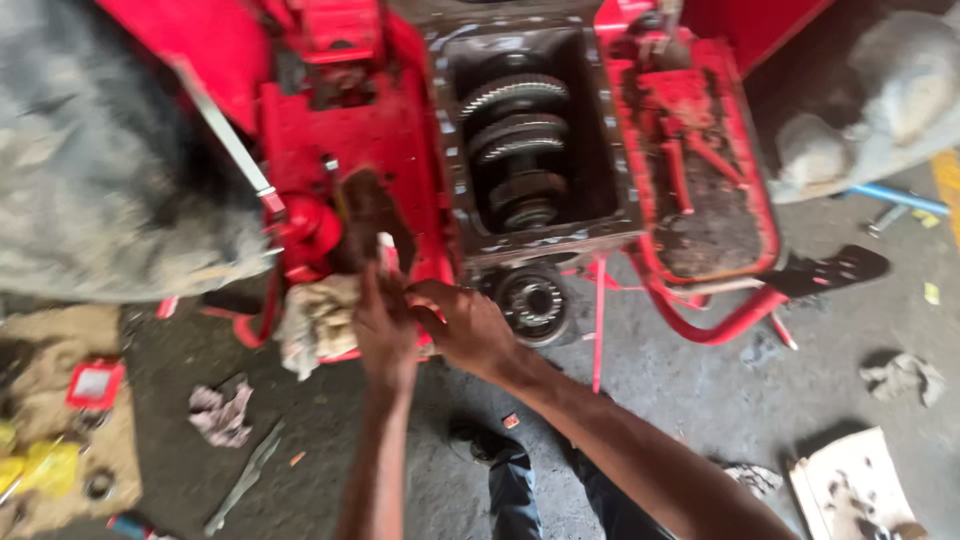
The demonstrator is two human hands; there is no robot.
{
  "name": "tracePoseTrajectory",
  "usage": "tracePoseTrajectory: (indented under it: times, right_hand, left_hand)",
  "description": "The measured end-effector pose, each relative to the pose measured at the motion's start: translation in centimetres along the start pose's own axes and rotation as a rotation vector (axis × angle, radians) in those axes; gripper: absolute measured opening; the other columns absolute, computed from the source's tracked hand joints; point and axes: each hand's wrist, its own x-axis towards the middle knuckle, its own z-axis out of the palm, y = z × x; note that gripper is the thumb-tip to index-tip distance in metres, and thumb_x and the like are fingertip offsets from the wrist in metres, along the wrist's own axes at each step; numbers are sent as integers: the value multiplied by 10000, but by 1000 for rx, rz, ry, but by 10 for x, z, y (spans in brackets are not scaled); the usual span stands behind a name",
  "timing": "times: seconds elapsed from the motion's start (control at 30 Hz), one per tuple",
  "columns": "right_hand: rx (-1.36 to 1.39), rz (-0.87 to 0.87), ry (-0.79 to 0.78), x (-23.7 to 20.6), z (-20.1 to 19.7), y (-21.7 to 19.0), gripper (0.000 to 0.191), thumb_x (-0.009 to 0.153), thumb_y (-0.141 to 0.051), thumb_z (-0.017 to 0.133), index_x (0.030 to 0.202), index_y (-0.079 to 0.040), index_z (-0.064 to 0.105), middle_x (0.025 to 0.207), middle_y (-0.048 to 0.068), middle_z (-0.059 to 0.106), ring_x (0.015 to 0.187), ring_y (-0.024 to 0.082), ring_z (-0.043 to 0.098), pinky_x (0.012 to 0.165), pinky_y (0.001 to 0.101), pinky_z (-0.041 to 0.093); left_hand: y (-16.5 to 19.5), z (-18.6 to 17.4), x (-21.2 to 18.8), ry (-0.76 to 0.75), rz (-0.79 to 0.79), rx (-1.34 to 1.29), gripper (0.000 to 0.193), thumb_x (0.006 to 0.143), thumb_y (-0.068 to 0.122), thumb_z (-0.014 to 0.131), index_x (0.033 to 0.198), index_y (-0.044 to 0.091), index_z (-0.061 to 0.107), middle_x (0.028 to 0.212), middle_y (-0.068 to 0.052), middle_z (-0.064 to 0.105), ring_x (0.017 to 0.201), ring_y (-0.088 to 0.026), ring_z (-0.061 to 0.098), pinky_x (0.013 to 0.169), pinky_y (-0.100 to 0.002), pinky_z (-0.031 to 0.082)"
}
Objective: The person works on a red tractor gearbox, removing a bearing assembly and then using a hydraulic jack to press a new bearing into the housing. The person handles the bearing and jack by hand.
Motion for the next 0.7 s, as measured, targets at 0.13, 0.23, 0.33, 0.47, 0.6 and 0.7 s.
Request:
tracePoseTrajectory:
  times: [0.13, 0.23, 0.33, 0.47, 0.6, 0.7]
  right_hand:
    - [-323, -232, 280, -29, -76, 23, 394, 796, 91, 609, 1153, -57, 685, 1071, 179, 697, 1008, 376, 671, 919, 451, 552]
    - [-368, -188, 445, -38, -146, 53, 515, 778, 150, 504, 1245, -34, 622, 1307, 202, 617, 1244, 401, 571, 1059, 485, 494]
    - [-515, -181, 587, -34, -192, 94, 553, 876, 129, 538, 1404, -31, 575, 1448, 256, 523, 1364, 440, 489, 1149, 510, 435]
    - [-469, -77, 568, -31, -205, 142, 680, 845, 116, 546, 1502, -61, 528, 1515, 307, 414, 1404, 481, 420, 1159, 497, 409]
    - [-443, -68, 490, -33, -203, 167, 770, 765, 153, 503, 1488, -106, 553, 1520, 272, 469, 1414, 439, 453, 1172, 482, 422]
    - [-334, -21, 486, -34, -200, 168, 747, 770, 160, 484, 1456, -115, 592, 1486, 234, 520, 1381, 388, 523, 1147, 443, 467]
  left_hand:
    - [7, 20, 47, 108, 362, 304, 421, 1013, 58, 545, 1432, 27, 536, 1169, -266, 666, 1008, -430, 669, 813, -525, 548]
    - [4, 16, 65, 83, 386, 529, 455, 982, 49, 596, 1432, 21, 538, 1223, -275, 630, 1075, -455, 635, 894, -545, 519]
    - [10, 22, 60, 27, 289, 666, 492, 966, 108, 651, 1437, 25, 534, 1256, -258, 610, 1117, -449, 596, 954, -544, 481]
    - [21, 25, 49, 125, 420, 685, 571, 930, 173, 710, 1439, -7, 523, 1348, -225, 586, 1213, -424, 548, 1002, -546, 435]
    - [31, 29, 33, 183, 574, 621, 503, 989, 167, 692, 1445, 23, 538, 1378, -202, 583, 1274, -400, 545, 1070, -538, 416]
    - [38, 27, 23, 145, 574, 496, 434, 1033, 147, 652, 1436, 26, 547, 1371, -199, 593, 1278, -400, 548, 1084, -530, 412]
